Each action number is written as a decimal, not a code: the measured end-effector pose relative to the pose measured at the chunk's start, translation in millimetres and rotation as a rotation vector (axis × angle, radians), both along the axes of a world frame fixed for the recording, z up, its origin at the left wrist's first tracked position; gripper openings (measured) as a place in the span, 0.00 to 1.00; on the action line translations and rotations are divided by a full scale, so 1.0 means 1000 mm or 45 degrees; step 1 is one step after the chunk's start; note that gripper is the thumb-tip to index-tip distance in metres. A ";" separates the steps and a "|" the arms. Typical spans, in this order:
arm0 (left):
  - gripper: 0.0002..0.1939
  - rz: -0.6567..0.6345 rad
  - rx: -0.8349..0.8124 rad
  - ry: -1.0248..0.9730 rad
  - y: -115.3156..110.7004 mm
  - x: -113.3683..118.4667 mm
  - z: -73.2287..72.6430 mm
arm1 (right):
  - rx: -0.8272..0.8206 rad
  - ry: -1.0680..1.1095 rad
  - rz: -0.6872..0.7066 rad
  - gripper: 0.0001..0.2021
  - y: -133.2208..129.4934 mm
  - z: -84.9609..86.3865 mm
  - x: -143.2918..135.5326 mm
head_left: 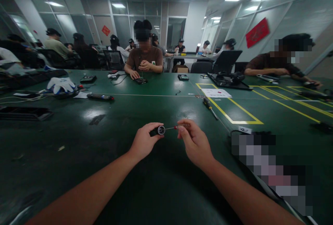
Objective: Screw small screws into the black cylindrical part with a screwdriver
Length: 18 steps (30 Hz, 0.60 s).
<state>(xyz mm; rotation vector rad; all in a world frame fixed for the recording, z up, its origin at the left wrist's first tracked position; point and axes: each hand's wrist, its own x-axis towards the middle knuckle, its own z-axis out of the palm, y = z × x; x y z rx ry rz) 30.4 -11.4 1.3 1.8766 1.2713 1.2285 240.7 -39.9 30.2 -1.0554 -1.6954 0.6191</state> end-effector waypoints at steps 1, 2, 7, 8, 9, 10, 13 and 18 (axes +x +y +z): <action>0.20 0.003 -0.001 -0.006 0.001 0.000 -0.001 | -0.006 0.005 0.032 0.09 -0.001 0.001 -0.001; 0.20 0.002 0.000 -0.012 0.001 -0.001 -0.001 | -0.010 0.017 0.072 0.09 -0.003 0.001 -0.002; 0.20 -0.015 -0.007 -0.015 0.002 -0.001 -0.003 | 0.029 0.041 0.139 0.11 -0.009 0.007 -0.006; 0.20 -0.016 -0.006 -0.013 0.002 -0.001 -0.003 | 0.033 0.042 0.112 0.13 -0.010 0.008 -0.007; 0.20 -0.017 -0.004 -0.010 0.002 -0.001 -0.003 | 0.032 0.049 0.080 0.15 -0.011 0.009 -0.008; 0.20 -0.016 0.001 -0.009 0.002 0.000 -0.003 | 0.023 0.055 0.051 0.16 -0.011 0.009 -0.008; 0.20 -0.008 0.014 -0.010 0.001 0.000 -0.003 | -0.025 0.095 -0.006 0.14 -0.010 0.006 -0.009; 0.21 -0.017 0.021 0.010 0.000 0.001 -0.001 | -0.082 0.334 -0.066 0.09 -0.006 -0.001 -0.008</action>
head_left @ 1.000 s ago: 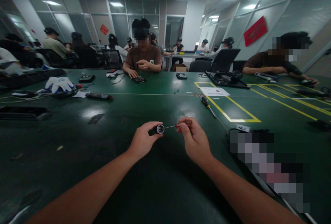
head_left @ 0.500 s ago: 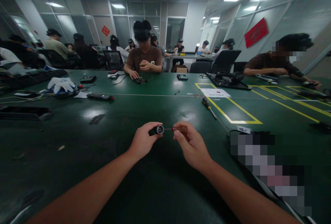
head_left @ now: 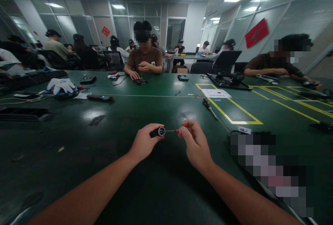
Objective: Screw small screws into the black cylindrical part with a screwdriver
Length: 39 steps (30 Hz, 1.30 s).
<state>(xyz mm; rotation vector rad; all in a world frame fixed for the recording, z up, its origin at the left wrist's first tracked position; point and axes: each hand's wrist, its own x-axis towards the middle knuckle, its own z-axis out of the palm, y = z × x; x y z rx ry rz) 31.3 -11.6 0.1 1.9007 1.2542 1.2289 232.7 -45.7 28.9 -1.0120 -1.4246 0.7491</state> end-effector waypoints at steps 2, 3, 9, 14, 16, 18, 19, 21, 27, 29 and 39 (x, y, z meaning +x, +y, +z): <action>0.20 -0.005 0.005 0.000 -0.001 0.001 0.001 | -0.013 0.067 0.013 0.08 0.001 0.000 0.000; 0.20 -0.005 0.006 -0.003 -0.001 0.001 0.001 | -0.019 0.081 0.025 0.09 0.001 0.000 -0.001; 0.20 -0.006 -0.006 -0.021 0.000 0.000 0.000 | -0.087 0.174 0.084 0.12 0.001 0.006 -0.004; 0.20 -0.001 -0.017 -0.028 0.000 0.000 0.002 | -0.270 0.491 0.093 0.15 0.011 0.008 -0.001; 0.20 0.008 -0.024 -0.035 -0.001 0.000 0.004 | -0.409 0.652 0.136 0.16 0.017 0.006 0.002; 0.20 0.006 -0.040 -0.034 -0.002 0.000 0.005 | -0.414 0.664 0.102 0.16 0.022 0.004 0.005; 0.20 0.000 -0.046 -0.033 -0.002 0.001 0.006 | -0.371 0.622 0.070 0.16 0.023 0.003 0.006; 0.20 -0.008 -0.051 -0.035 -0.002 0.001 0.006 | -0.251 0.489 0.011 0.15 0.024 0.001 0.007; 0.19 0.002 -0.039 -0.035 -0.003 0.001 0.007 | -0.018 0.087 -0.018 0.13 0.013 0.003 0.003; 0.19 0.008 -0.029 -0.029 -0.004 0.002 0.007 | 0.013 0.019 -0.009 0.12 0.010 0.004 0.002; 0.19 0.016 -0.029 -0.062 0.002 -0.001 -0.001 | 0.072 -0.224 0.262 0.11 -0.002 0.007 0.005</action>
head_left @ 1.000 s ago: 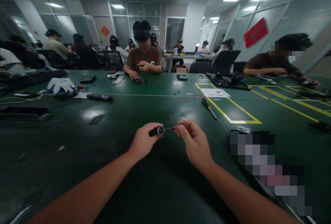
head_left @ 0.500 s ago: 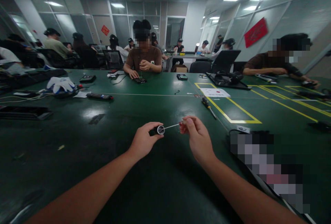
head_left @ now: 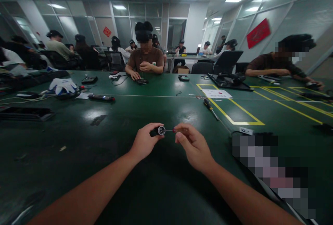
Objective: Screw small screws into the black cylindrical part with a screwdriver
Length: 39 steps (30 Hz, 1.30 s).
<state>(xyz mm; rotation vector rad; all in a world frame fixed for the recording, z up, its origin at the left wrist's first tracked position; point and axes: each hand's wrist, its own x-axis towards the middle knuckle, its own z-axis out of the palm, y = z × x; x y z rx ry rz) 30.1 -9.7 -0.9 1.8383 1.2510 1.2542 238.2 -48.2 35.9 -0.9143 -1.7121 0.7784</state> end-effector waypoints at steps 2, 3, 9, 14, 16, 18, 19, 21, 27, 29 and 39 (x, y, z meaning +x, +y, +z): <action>0.18 0.002 -0.010 -0.025 0.001 0.000 -0.001 | 0.035 -0.025 0.079 0.14 -0.002 0.001 0.000; 0.18 0.004 -0.016 -0.036 0.001 0.000 -0.001 | 0.054 -0.025 0.117 0.16 -0.003 0.002 0.000; 0.19 -0.020 -0.062 -0.116 0.002 -0.002 -0.002 | 0.031 -0.120 0.273 0.15 -0.009 0.007 -0.006; 0.19 0.004 -0.075 -0.143 0.004 -0.001 -0.002 | 0.116 -0.302 0.366 0.16 -0.016 0.007 -0.015; 0.19 0.008 -0.061 -0.139 0.005 -0.001 -0.003 | 0.163 -0.365 0.368 0.17 -0.017 0.006 -0.018; 0.19 0.021 -0.047 -0.120 0.005 -0.001 -0.004 | 0.213 -0.410 0.356 0.18 -0.018 0.006 -0.019; 0.19 0.032 -0.046 -0.114 0.006 -0.002 -0.004 | 0.242 -0.426 0.343 0.18 -0.017 0.006 -0.019; 0.18 0.051 -0.056 -0.121 0.006 -0.002 -0.005 | 0.293 -0.436 0.305 0.18 -0.017 0.006 -0.018; 0.17 0.020 -0.076 -0.137 0.003 -0.002 -0.001 | 0.298 -0.319 0.094 0.23 -0.012 0.003 -0.011; 0.16 0.015 -0.064 -0.142 0.003 -0.002 0.000 | 0.283 -0.320 0.011 0.21 -0.012 0.001 -0.010; 0.19 0.049 -0.083 -0.071 -0.001 0.001 0.004 | 0.108 -0.084 -0.192 0.09 -0.008 -0.002 -0.008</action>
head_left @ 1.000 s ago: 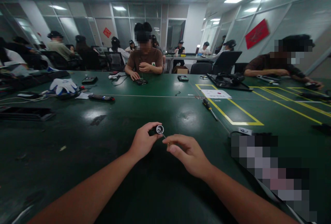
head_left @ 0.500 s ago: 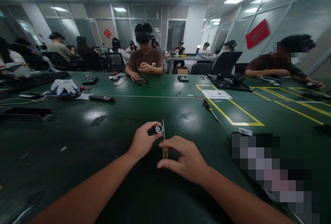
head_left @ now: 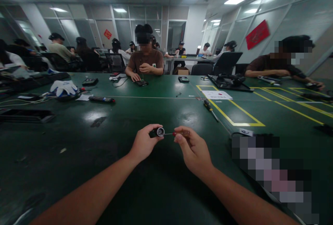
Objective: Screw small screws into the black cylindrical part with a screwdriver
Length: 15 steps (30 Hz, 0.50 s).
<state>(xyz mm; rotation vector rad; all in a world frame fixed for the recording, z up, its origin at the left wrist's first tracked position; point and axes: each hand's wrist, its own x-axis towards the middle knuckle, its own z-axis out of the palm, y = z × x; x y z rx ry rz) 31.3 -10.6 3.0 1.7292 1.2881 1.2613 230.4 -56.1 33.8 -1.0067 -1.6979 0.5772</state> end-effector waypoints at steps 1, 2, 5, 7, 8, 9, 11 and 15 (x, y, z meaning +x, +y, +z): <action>0.19 0.000 0.003 0.007 -0.001 0.000 0.001 | -0.004 -0.001 -0.004 0.10 0.001 -0.001 0.000; 0.19 -0.002 0.006 0.011 -0.001 0.000 0.001 | -0.007 -0.003 -0.008 0.10 0.003 -0.002 0.001; 0.19 -0.012 0.018 0.015 -0.001 -0.001 0.001 | -0.008 -0.022 -0.040 0.10 0.005 -0.004 0.001; 0.19 -0.018 0.021 0.011 -0.001 -0.001 0.000 | -0.009 -0.040 -0.063 0.10 0.006 -0.004 0.001; 0.19 -0.024 0.021 0.010 -0.001 -0.001 0.000 | -0.009 -0.050 -0.066 0.09 0.006 -0.003 0.001; 0.19 -0.030 0.021 0.010 -0.001 -0.001 0.000 | -0.008 -0.062 -0.063 0.09 0.006 -0.003 0.001; 0.18 -0.035 0.019 0.013 0.000 -0.001 -0.001 | -0.009 -0.085 -0.053 0.09 0.005 -0.002 0.001; 0.19 -0.050 0.017 0.004 0.000 -0.001 -0.003 | -0.033 -0.098 0.009 0.09 0.003 0.000 0.001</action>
